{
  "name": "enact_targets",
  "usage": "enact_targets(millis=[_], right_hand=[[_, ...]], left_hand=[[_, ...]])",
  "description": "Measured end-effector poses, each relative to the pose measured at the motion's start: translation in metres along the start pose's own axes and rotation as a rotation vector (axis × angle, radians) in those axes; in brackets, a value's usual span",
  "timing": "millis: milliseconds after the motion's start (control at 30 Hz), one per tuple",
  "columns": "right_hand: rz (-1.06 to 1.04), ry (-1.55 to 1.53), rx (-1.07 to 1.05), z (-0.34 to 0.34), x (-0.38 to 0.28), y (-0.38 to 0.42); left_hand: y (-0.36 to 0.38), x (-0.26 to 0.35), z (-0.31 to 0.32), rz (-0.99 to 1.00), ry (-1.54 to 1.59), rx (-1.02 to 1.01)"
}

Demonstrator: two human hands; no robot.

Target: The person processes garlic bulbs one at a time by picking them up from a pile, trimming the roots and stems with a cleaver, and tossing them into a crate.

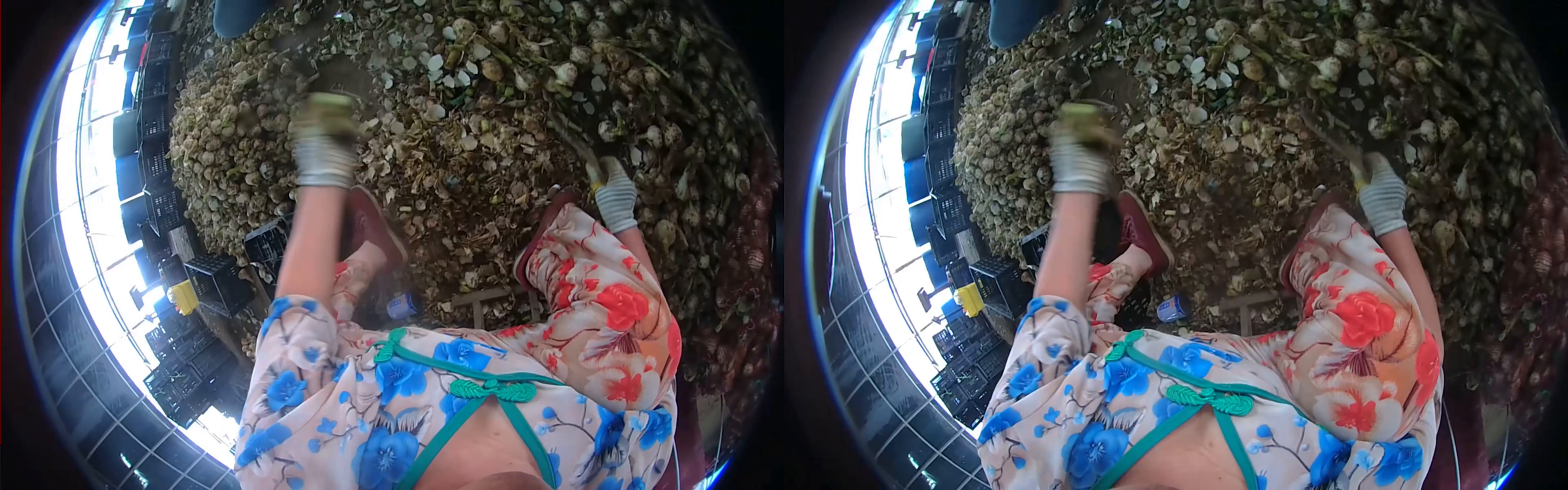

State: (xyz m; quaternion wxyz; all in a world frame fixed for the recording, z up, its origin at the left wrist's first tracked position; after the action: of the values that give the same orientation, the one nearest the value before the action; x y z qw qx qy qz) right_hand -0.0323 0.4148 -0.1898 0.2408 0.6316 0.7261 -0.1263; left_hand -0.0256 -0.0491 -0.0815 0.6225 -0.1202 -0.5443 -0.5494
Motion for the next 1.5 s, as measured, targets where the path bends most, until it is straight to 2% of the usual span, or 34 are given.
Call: enact_targets(millis=[33, 67, 133, 167, 200, 233, 267, 333, 367, 400, 433, 467, 533, 600, 667, 700, 733, 767, 800, 833, 867, 933, 967, 1033, 1067, 1133, 1167, 1200, 1267, 1333, 1400, 1433, 1467, 1500], right_hand=[[0.010, -0.024, 0.095, -0.002, 0.003, 0.000], [-0.061, -0.133, 0.231, -0.015, -0.001, -0.007], [0.039, -0.036, 0.261, -0.011, 0.028, -0.025], [0.030, -0.047, 0.274, -0.011, 0.031, -0.040], [0.088, 0.152, 0.200, -0.005, 0.039, -0.050], [0.145, 0.355, 0.122, -0.001, 0.043, -0.056], [0.144, 0.358, 0.131, -0.002, 0.044, -0.064], [0.234, 0.324, -0.027, 0.004, 0.054, -0.068], [0.207, 0.222, 0.139, -0.012, 0.034, -0.060], [0.207, 0.230, 0.132, -0.017, 0.019, -0.051], [0.163, 0.037, 0.169, -0.023, 0.004, -0.040], [0.119, -0.158, 0.203, -0.028, -0.013, -0.029], [-0.133, -0.569, 0.326, -0.040, -0.074, 0.000], [-0.400, -0.702, 0.251, -0.032, -0.102, 0.021], [-0.681, -0.543, -0.023, -0.023, -0.124, 0.026], [-0.695, -0.418, -0.085, -0.013, -0.120, 0.029], [-0.697, -0.422, -0.081, -0.019, -0.120, 0.028], [-0.606, -0.476, -0.129, -0.025, -0.118, 0.023], [-0.513, -0.529, -0.179, -0.027, -0.114, 0.020], [-0.426, -0.569, -0.109, -0.029, -0.105, 0.017], [-0.438, -0.539, -0.047, -0.049, -0.112, 0.011], [-0.445, -0.434, 0.039, -0.061, -0.115, 0.004], [-0.525, -0.400, 0.072, -0.063, -0.119, 0.003], [-0.546, -0.332, 0.042, -0.063, -0.125, 0.002], [-0.573, -0.267, 0.009, -0.061, -0.128, 0.002], [-0.572, -0.279, -0.001, -0.060, -0.129, 0.003], [-0.566, -0.290, -0.005, -0.057, -0.128, 0.004], [-0.560, -0.301, -0.011, -0.056, -0.128, 0.005], [-0.562, -0.285, -0.016, -0.056, -0.131, 0.004], [-0.560, -0.268, -0.019, -0.055, -0.131, 0.003], [-0.111, -0.169, -0.179, -0.038, -0.101, -0.011], [-0.076, -0.029, -0.131, 0.010, -0.032, -0.020], [0.038, 0.099, -0.188, 0.001, -0.021, -0.011], [0.006, 0.003, -0.144, 0.006, -0.007, -0.009]], left_hand=[[0.011, 0.056, -0.011, 0.166, 0.292, 0.120], [0.004, 0.104, -0.044, 0.225, 0.644, -0.148], [0.015, 0.130, -0.098, 0.419, 0.626, 0.487], [0.011, 0.116, -0.090, 0.316, 0.565, 0.478], [0.008, 0.088, -0.083, 0.204, 0.496, 0.475], [0.000, 0.061, -0.076, 0.137, 0.415, 0.376], [-0.009, 0.031, -0.060, 0.072, 0.339, 0.272], [-0.001, -0.047, 0.005, -0.122, 0.163, 0.087], [0.000, -0.099, 0.017, -0.318, 0.221, -0.001], [-0.021, -0.174, -0.002, -0.246, -0.013, -0.304], [0.047, -0.165, 0.070, -0.685, 0.038, 0.028], [0.065, -0.189, 0.095, -0.828, -0.020, -0.081], [0.094, -0.224, 0.127, -1.079, 0.216, -0.357], [0.103, -0.218, 0.154, -0.923, 0.363, -0.493], [0.098, -0.209, 0.163, -0.878, 0.426, -0.547], [0.096, -0.203, 0.162, -0.810, 0.371, -0.532], [0.095, -0.189, 0.165, -0.744, 0.312, -0.516], [0.079, -0.183, 0.160, -0.527, 0.130, -0.512], [0.069, -0.183, 0.155, -0.418, 0.010, -0.539], [0.062, -0.186, 0.149, -0.365, -0.055, -0.584], [0.057, -0.191, 0.143, -0.356, -0.076, -0.619], [0.051, -0.212, 0.128, -0.465, 0.018, -0.672], [0.048, -0.228, 0.119, -0.555, 0.100, -0.717], [0.048, -0.259, 0.098, -0.738, 0.288, -0.825], [0.056, -0.248, 0.112, -0.738, 0.288, -0.826], [0.063, -0.228, 0.132, -0.608, 0.155, -0.628], [0.076, -0.220, 0.157, -1.131, 0.991, -0.672], [0.080, -0.212, 0.160, -1.131, 0.992, -0.668], [0.096, -0.186, 0.166, -1.042, 0.655, -0.726], [0.097, -0.198, 0.164, -0.963, 0.533, -0.679], [0.096, -0.209, 0.155, -0.802, 0.296, -0.577], [0.101, -0.188, 0.163, -0.407, -0.035, -0.652], [0.112, -0.165, 0.174, 0.006, -0.348, -0.685], [0.089, -0.192, 0.162, -0.473, 0.220, -0.670]])
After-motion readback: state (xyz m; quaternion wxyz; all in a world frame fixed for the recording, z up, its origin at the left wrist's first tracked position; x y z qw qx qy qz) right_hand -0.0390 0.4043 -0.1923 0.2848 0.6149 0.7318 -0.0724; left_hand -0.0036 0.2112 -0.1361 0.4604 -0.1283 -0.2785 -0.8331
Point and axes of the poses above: each hand's wrist, its own y-axis away from the middle knuckle, its own z-axis out of the palm, x = y × z, the point moved 6 cm from there along -y, towards the middle knuckle, and after that the axes turned 3 degrees about -z, right-handed, at the moved point
